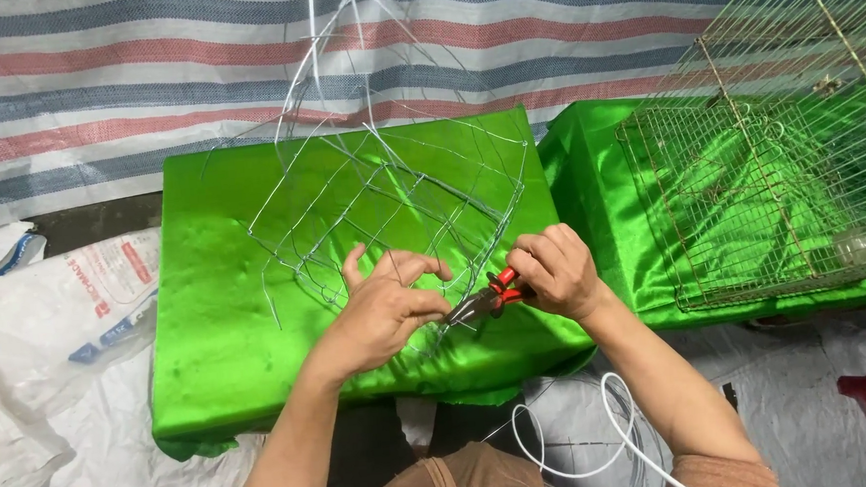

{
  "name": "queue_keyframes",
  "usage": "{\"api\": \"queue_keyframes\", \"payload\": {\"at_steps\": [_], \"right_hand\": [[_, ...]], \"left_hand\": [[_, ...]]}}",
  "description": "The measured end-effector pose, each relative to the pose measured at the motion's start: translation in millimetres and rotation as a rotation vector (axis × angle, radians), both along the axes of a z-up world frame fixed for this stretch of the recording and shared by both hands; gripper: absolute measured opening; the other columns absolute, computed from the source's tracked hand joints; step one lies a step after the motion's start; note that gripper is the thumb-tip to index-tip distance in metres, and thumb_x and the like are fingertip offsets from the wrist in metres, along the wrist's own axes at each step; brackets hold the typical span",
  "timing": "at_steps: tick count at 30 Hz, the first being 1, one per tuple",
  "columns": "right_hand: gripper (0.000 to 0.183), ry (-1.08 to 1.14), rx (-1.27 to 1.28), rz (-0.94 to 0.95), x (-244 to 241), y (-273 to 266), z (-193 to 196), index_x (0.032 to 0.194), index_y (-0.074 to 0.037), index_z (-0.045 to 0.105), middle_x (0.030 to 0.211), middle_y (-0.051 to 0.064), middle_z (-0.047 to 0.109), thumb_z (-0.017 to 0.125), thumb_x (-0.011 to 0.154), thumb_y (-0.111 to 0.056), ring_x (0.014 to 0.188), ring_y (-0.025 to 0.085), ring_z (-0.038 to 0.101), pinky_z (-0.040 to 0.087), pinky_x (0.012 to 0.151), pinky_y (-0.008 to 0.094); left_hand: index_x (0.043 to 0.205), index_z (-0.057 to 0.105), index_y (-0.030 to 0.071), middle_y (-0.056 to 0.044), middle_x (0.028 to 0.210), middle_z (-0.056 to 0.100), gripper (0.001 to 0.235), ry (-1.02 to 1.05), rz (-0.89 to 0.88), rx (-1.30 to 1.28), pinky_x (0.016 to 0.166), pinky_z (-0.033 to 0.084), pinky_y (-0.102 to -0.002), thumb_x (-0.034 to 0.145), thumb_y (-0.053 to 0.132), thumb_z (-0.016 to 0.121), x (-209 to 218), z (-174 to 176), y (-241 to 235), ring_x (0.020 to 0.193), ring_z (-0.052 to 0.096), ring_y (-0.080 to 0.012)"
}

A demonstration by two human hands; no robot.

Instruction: Assembling a wire frame or cage by bending wire mesh and securing connections using pliers.

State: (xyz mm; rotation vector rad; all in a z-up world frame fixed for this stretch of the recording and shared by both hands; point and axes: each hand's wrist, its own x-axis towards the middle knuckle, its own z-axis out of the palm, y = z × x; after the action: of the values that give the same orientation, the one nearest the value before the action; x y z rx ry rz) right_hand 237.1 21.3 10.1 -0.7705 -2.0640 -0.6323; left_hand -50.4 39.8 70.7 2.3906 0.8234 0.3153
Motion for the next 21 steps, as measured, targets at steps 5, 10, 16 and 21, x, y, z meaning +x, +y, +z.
{"api": "queue_keyframes", "payload": {"at_steps": [5, 10, 16, 21], "right_hand": [[0.027, 0.014, -0.048, -0.031, 4, -7, -12, 0.100, -0.009, 0.066, 0.088, 0.013, 0.062, 0.044, 0.107, -0.024, 0.059, 0.028, 0.049, 0.045, 0.054, 0.041], [0.012, 0.135, -0.193, -0.029, 3, -39, -26, 0.112, -0.018, 0.051, 0.113, 0.012, 0.069, 0.049, 0.106, -0.027, 0.074, 0.030, 0.056, 0.044, 0.068, 0.043], [0.026, 0.235, -0.366, -0.166, 8, -101, -54, 0.097, -0.016, 0.048, 0.124, 0.014, 0.065, 0.067, 0.088, -0.001, 0.083, 0.034, 0.059, 0.043, 0.068, 0.046], [0.014, 0.262, -0.426, -0.409, 13, -142, -88, 0.077, -0.016, 0.067, 0.133, 0.008, 0.060, 0.080, 0.081, -0.016, 0.101, 0.029, 0.064, 0.048, 0.084, 0.041]], "left_hand": [[0.096, 0.076, 0.033, 0.003, 0.129, 0.066, 0.024, -0.039, 0.038, -0.008, 0.109, 0.007, -0.078, 0.100, 0.041, 0.054, 2, -14, -6, 0.130, 0.048, -0.0238], [0.099, 0.073, 0.031, 0.006, 0.122, 0.067, 0.022, -0.071, 0.091, 0.081, 0.109, 0.011, -0.076, 0.101, 0.041, 0.053, 6, -43, -14, 0.125, 0.055, -0.0185], [0.098, 0.073, 0.031, 0.007, 0.117, 0.068, 0.021, -0.052, 0.080, 0.150, 0.111, 0.022, -0.069, 0.101, 0.042, 0.055, 31, -58, -28, 0.119, 0.060, -0.0182], [0.120, 0.070, 0.033, -0.004, 0.119, 0.065, 0.024, -0.033, 0.130, 0.341, 0.109, 0.029, -0.070, 0.099, 0.033, 0.058, 32, -64, -34, 0.119, 0.060, -0.0257]]}}
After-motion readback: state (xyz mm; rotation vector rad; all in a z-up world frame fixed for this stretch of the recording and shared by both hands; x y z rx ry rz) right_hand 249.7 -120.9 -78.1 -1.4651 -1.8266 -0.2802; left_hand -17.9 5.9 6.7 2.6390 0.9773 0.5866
